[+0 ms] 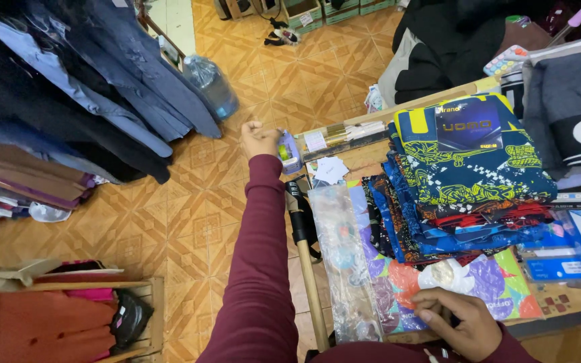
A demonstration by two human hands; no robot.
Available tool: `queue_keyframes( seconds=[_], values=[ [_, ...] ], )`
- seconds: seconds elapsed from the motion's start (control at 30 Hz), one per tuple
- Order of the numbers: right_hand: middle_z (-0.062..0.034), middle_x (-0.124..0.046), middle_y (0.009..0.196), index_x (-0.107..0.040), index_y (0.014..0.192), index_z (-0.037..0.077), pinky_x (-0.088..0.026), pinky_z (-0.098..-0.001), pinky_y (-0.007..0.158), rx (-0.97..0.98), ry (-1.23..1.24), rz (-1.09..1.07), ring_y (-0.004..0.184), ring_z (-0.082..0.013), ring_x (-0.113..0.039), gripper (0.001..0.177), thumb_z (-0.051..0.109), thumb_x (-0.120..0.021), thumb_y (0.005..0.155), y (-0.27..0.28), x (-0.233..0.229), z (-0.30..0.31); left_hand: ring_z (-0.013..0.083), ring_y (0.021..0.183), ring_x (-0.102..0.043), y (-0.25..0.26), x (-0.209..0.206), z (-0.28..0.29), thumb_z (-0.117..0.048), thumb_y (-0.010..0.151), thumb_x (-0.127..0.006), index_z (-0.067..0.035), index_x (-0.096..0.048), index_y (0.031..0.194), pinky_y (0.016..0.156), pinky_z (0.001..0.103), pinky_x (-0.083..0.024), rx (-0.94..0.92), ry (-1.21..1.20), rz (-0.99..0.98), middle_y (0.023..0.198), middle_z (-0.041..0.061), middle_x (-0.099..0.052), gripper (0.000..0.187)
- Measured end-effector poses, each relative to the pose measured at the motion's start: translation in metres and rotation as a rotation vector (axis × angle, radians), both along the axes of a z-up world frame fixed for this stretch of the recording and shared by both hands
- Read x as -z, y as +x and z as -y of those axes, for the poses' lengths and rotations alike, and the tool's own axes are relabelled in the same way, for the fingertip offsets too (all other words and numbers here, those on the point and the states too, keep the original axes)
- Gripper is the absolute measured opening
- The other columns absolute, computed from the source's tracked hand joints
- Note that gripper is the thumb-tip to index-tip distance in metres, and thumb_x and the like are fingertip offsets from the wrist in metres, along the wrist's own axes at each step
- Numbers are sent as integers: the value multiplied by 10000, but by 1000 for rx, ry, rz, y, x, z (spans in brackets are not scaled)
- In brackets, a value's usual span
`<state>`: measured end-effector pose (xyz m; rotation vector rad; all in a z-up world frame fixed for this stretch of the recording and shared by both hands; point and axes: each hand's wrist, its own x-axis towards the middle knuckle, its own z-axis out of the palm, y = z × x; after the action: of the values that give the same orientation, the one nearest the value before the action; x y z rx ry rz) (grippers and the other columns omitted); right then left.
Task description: Tagging and organizing clothing items in a stockroom area.
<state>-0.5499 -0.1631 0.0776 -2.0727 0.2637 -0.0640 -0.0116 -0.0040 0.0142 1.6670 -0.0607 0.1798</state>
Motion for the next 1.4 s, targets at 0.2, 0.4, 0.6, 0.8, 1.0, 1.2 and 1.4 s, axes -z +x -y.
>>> queue_keyframes(
  seconds=[0.2,0.4,0.6,0.8,1.0,1.2,1.4],
  values=[
    [-37,-804,895,-756,1159,95,-601,-272,603,31,24,-60,726,-134,-762,339,189,-733,834,1,1,-1,176,747,-739,39,51,1,31,799,-814,-58,-401,1076,742,314,-587,153,-297,-33,853,161,-783,505],
    [-39,-803,905,-749,1116,74,-604,-265,613,10,32,-4,758,-128,-768,291,178,-730,844,0,0,-1,206,792,-723,29,15,7,-122,606,-938,-89,-520,947,801,339,-569,-114,130,-98,823,119,-799,541],
    [-33,-801,894,-750,1142,82,-594,-260,605,7,8,-9,727,-121,-753,314,179,-729,844,2,-2,-1,281,835,-704,32,2,16,-157,528,-966,-93,-540,902,793,389,-571,-195,386,-166,917,155,-725,570],
    [-30,-804,881,-739,1185,87,-573,-264,565,26,30,-49,651,-120,-730,360,196,-722,843,-1,3,-1,331,989,-714,58,2,21,-197,527,-950,-46,-700,907,872,406,-569,-128,613,-272,1020,191,-743,480],
    [-28,-806,880,-731,1131,64,-578,-259,575,19,3,-15,668,-116,-738,315,192,-721,844,2,-4,-3,326,1099,-709,62,-14,28,-240,627,-923,1,-763,994,940,389,-568,-52,797,-378,1144,229,-726,467],
    [-25,-811,865,-738,1154,83,-559,-274,555,38,12,-55,619,-129,-741,335,212,-739,845,4,-9,-5,290,1114,-705,59,-31,27,-246,622,-944,-17,-745,1025,920,375,-580,-41,778,-479,1182,202,-713,505],
    [-29,-802,872,-732,1133,61,-568,-258,578,-7,29,66,687,-108,-757,292,182,-715,867,3,-7,-4,294,1113,-703,56,-34,32,-259,637,-949,-53,-756,1041,915,399,-581,-55,835,-480,1207,187,-710,493]
  ],
)
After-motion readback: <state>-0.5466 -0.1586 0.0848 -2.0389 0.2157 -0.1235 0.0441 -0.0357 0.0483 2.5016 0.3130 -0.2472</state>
